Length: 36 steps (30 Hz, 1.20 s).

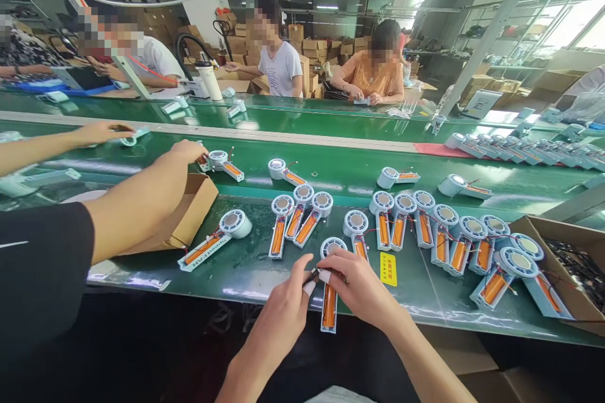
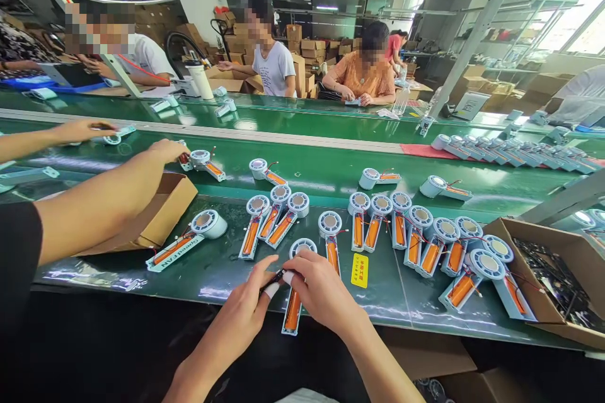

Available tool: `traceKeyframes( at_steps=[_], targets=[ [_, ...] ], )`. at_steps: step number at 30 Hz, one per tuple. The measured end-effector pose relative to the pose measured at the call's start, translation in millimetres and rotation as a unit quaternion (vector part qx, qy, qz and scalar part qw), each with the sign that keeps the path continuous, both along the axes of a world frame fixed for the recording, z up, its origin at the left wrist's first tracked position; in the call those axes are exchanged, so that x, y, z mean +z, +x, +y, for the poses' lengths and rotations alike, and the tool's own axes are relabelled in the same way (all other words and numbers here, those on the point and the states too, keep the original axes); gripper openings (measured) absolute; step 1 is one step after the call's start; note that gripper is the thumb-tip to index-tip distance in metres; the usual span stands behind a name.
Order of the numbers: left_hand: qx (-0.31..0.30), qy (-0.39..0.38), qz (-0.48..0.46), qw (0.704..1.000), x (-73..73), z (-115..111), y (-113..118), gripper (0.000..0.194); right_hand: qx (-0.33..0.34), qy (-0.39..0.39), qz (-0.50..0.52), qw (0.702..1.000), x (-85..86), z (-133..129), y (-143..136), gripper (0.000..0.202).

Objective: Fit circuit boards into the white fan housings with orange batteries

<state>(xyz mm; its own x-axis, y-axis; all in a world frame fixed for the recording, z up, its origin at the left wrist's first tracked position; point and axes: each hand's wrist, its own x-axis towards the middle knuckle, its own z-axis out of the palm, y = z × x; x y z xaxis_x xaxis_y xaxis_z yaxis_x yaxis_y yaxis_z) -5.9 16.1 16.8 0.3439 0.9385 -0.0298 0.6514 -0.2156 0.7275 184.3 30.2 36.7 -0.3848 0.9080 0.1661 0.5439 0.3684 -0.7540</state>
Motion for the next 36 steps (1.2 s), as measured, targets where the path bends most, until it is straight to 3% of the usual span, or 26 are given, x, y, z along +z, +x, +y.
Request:
traceKeyframes(
  at_steps=[6,9,12,18,21,23,26,29,31,33,36],
  targets=[
    [-0.031,-0.001,0.029,0.999,3.1,2,2,0.05,-0.005,0.008,0.041,0.999,-9.1,0,-1,0.023],
    [0.006,-0.01,-0.004,1.0,3.7,0,8,0.046,-0.036,0.004,0.03,0.999,-5.8,-2,-4,0.021],
    [0.056,-0.039,-0.065,0.996,8.7,-11,15,0.041,-0.054,-0.065,0.055,0.995,0.1,-8,-5,0.023],
    [0.106,-0.108,-0.147,0.978,15.0,-26,15,0.047,-0.107,-0.254,0.238,0.931,-13.8,-23,3,0.024],
    [0.136,-0.078,-0.159,0.975,4.0,-16,20,0.048,-0.125,-0.266,0.315,0.903,-21.2,-24,5,0.019],
    [0.114,-0.103,-0.171,0.973,-4.8,-10,27,0.052,-0.128,-0.25,0.35,0.894,-21.5,-24,2,0.016],
    [0.097,-0.232,-0.255,0.934,-11.6,-7,37,0.062,-0.084,-0.238,0.387,0.887,-19.9,-29,-5,0.018],
    [0.098,-0.377,-0.399,0.83,-7.6,-7,41,0.064,-0.029,-0.26,0.402,0.877,-22.3,-38,-9,0.025],
    [0.083,-0.43,-0.46,0.772,-2.7,-6,40,0.062,-0.016,-0.244,0.373,0.895,-26.4,-46,-6,0.027],
    [0.083,-0.444,-0.461,0.764,0.0,-6,38,0.06,-0.029,-0.192,0.321,0.927,-30.5,-52,-1,0.024],
    [0.099,-0.414,-0.425,0.799,-2.6,-9,40,0.052,-0.043,-0.137,0.285,0.948,-33.4,-55,7,0.022]
  ],
)
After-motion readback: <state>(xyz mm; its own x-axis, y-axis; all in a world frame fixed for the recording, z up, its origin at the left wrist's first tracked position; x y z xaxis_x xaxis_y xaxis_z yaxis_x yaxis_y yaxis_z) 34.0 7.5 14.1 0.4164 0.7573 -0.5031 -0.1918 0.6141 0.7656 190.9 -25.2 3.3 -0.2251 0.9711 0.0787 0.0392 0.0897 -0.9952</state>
